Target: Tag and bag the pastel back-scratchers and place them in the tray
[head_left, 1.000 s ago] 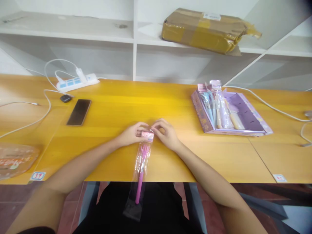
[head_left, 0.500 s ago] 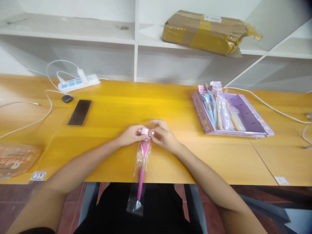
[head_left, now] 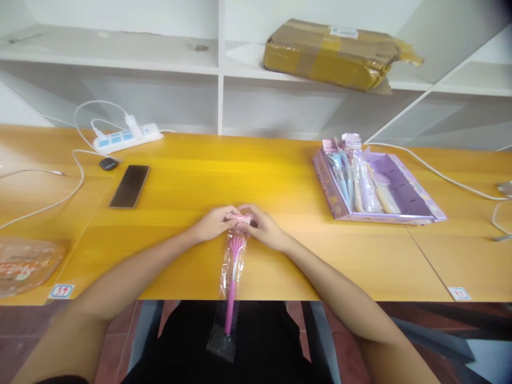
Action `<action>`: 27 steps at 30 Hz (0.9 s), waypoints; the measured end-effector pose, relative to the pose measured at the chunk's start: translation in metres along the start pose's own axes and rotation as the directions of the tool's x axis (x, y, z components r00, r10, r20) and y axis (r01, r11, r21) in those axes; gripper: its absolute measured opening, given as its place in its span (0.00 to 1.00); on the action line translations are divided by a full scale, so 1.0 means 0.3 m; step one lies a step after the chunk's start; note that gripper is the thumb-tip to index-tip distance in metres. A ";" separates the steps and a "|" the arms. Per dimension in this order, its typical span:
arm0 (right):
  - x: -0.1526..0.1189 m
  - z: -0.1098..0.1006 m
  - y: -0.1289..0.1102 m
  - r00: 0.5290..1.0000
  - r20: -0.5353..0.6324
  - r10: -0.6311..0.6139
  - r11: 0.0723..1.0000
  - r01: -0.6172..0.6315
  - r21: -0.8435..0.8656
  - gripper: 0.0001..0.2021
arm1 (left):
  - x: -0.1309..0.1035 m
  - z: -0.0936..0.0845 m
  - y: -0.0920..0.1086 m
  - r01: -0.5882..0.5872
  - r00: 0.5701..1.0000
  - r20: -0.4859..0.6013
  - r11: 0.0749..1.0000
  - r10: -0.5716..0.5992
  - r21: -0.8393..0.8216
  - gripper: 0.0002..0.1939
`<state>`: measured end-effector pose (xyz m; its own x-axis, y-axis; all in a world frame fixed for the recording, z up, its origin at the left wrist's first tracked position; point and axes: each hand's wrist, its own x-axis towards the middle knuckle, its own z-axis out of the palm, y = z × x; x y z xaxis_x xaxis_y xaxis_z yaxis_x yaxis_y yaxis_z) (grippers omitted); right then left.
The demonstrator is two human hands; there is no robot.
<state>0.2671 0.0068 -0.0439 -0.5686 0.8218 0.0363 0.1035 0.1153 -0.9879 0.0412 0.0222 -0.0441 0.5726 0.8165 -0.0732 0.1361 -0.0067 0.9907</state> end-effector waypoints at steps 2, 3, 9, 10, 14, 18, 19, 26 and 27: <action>-0.002 -0.008 -0.001 0.999 0.041 -0.009 0.999 0.007 0.039 0.21 | 0.000 0.003 -0.002 0.014 1.000 0.020 0.999 -0.014 -0.044 0.19; -0.002 -0.014 0.000 0.998 0.060 -0.016 0.999 0.013 0.040 0.22 | -0.001 0.004 -0.001 0.016 0.999 0.030 0.998 -0.015 -0.063 0.20; 0.000 -0.073 -0.005 0.982 0.178 -0.062 0.998 0.060 0.019 0.26 | 0.000 -0.008 0.015 0.027 0.992 0.127 0.981 -0.002 -0.191 0.23; -0.001 -0.082 -0.010 0.976 0.209 -0.069 0.997 0.063 0.033 0.26 | 0.000 -0.011 0.018 0.033 0.990 0.143 0.977 -0.003 -0.209 0.23; -0.001 -0.095 -0.018 0.955 0.287 -0.071 0.992 0.036 0.124 0.30 | -0.007 -0.017 0.037 0.067 0.983 0.179 0.975 -0.029 -0.212 0.22; 0.007 -0.079 0.007 0.976 0.217 -0.019 0.974 -0.031 0.225 0.33 | -0.026 -0.011 0.058 0.097 0.981 0.180 0.983 -0.068 -0.159 0.31; 0.008 -0.076 0.012 0.984 0.180 -0.004 0.974 -0.037 0.225 0.33 | -0.028 -0.010 0.059 0.106 0.980 0.182 0.984 -0.079 -0.142 0.35; -0.010 -0.091 -0.040 0.922 0.367 0.121 0.987 -0.151 0.054 0.24 | 0.016 -0.012 0.023 -0.080 0.926 -0.376 0.962 -0.026 -0.262 0.35; -0.010 -0.095 -0.052 0.914 0.381 0.139 0.988 -0.155 0.011 0.22 | 0.024 -0.014 0.021 -0.123 0.903 -0.430 0.947 -0.017 -0.295 0.35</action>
<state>0.2905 0.0184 -0.0243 -0.8163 0.5545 -0.1617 0.1813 -0.0199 -0.9832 0.0428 0.0306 -0.0378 0.1668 0.9854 -0.0336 -0.1801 0.0639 0.9816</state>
